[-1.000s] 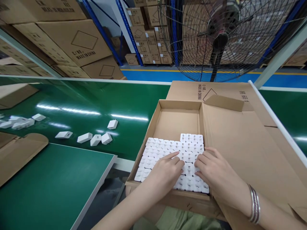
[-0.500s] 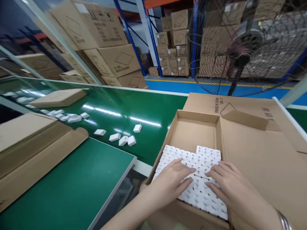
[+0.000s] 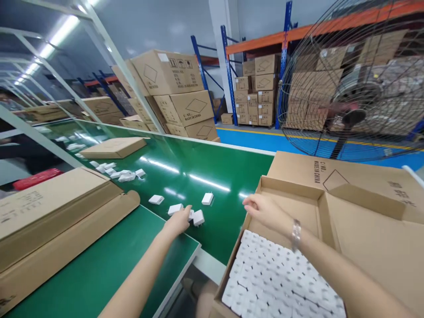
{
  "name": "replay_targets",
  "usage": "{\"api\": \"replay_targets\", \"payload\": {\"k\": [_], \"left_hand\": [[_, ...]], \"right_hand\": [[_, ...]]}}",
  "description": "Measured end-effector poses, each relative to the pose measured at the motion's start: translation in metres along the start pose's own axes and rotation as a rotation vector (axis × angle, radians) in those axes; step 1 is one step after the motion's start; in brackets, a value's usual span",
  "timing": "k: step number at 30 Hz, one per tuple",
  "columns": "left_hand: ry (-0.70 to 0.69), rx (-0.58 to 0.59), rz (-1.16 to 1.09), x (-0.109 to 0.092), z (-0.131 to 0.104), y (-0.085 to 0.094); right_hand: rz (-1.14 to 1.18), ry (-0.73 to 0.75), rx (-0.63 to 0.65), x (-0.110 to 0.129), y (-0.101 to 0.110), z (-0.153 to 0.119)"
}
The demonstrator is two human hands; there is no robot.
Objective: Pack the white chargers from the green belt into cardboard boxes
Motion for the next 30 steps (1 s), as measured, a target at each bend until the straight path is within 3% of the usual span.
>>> {"api": "replay_targets", "payload": {"k": [6,11,14,19,24,30], "left_hand": [[-0.017,0.032,-0.059,0.009,0.028,-0.017],[0.067,-0.015,-0.11,-0.001,0.02,-0.011],[0.096,0.001,-0.189,-0.018,0.011,-0.002],[0.066,0.047,-0.196,-0.029,0.005,0.003],[0.137,0.048,-0.194,-0.03,-0.003,0.0],[0.16,-0.02,-0.083,-0.07,-0.021,0.006]], "right_hand": [[-0.221,0.031,0.072,-0.003,-0.064,0.098],[-0.37,0.203,0.186,0.009,-0.127,0.146],[-0.414,0.243,0.242,0.006,-0.144,0.166],[-0.473,0.138,0.236,-0.013,-0.136,0.176],[-0.469,0.01,0.203,-0.026,-0.116,0.155],[-0.415,0.008,0.201,-0.017,-0.102,0.128]]}}
Point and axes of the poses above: each hand's wrist, its own z-axis towards the middle knuckle, its own y-axis out of the back of the hand, x = y × z, the point moved 5 cm from there along z, towards the middle knuckle, and after that the axes turned 15 degrees about z, right-handed, at the moved point
